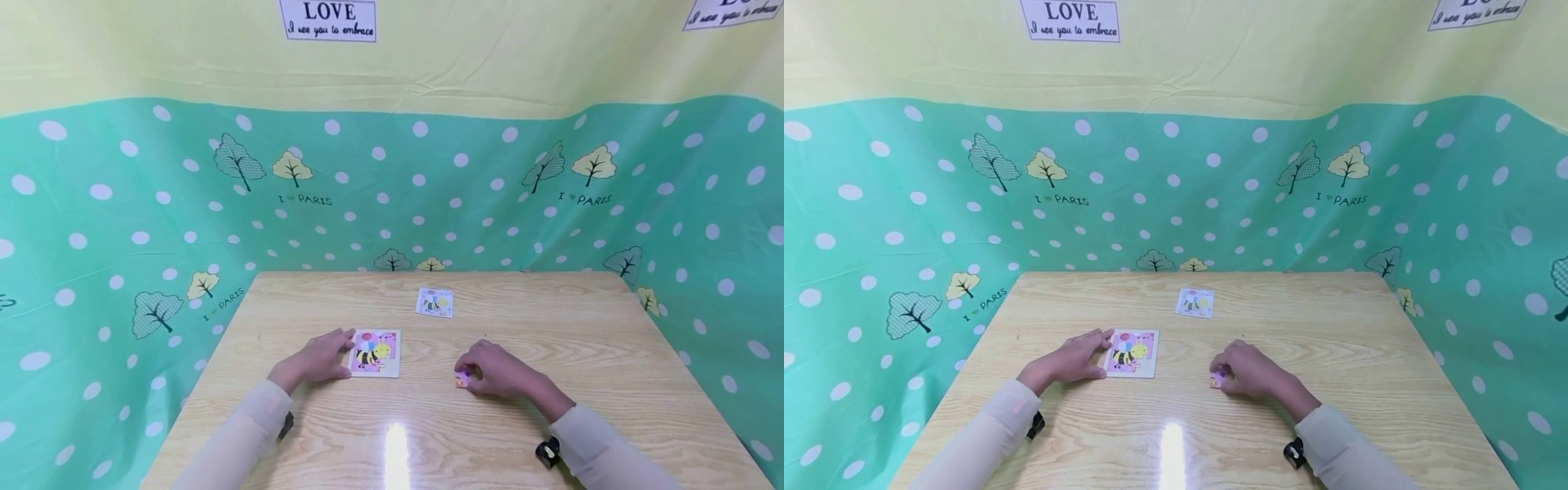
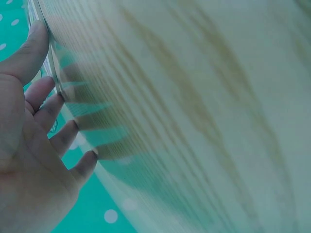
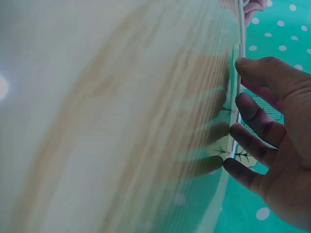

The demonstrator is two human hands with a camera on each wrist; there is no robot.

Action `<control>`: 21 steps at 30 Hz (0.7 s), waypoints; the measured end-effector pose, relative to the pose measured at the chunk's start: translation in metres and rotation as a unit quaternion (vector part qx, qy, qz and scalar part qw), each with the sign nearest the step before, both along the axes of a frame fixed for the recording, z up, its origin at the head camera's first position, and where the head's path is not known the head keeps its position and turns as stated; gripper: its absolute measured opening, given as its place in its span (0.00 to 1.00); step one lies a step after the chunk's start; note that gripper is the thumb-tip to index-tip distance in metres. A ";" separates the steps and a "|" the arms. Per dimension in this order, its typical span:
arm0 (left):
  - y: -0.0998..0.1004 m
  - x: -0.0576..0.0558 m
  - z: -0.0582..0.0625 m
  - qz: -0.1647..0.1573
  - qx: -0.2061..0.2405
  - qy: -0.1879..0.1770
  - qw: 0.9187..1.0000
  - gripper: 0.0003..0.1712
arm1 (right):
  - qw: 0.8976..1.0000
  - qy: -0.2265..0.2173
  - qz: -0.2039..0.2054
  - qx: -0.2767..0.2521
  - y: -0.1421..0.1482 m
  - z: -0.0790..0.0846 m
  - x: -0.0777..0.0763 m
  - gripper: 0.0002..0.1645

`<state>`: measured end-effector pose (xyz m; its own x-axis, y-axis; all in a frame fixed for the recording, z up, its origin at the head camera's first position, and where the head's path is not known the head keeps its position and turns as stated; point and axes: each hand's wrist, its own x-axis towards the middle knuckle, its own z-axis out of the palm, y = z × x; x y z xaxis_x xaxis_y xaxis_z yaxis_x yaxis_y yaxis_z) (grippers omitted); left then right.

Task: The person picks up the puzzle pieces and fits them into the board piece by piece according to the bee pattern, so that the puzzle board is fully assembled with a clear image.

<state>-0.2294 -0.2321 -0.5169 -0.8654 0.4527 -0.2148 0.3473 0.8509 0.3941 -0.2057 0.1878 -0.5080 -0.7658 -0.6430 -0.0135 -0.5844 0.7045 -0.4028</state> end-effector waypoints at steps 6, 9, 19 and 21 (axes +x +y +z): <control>0.001 0.001 0.002 0.001 0.007 0.000 1.000 0.36 | 1.000 0.002 0.007 0.001 -0.010 0.001 -0.004 0.14; 0.001 0.000 0.002 -0.001 0.006 0.001 1.000 0.35 | 1.000 0.001 0.009 -0.005 -0.016 0.001 -0.005 0.15; 0.001 0.000 0.001 -0.002 0.007 0.005 1.000 0.35 | 1.000 -0.004 0.009 0.002 -0.038 -0.001 -0.013 0.15; 0.001 0.000 0.001 -0.002 0.008 0.003 1.000 0.35 | 1.000 -0.008 0.008 0.002 -0.042 0.000 -0.014 0.15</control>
<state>-0.2296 -0.2308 -0.5156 -0.8647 0.4596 -0.2025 0.3530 0.8430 0.4058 -0.2202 0.1459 -0.5079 -0.7548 -0.6554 -0.0287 -0.5894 0.6967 -0.4088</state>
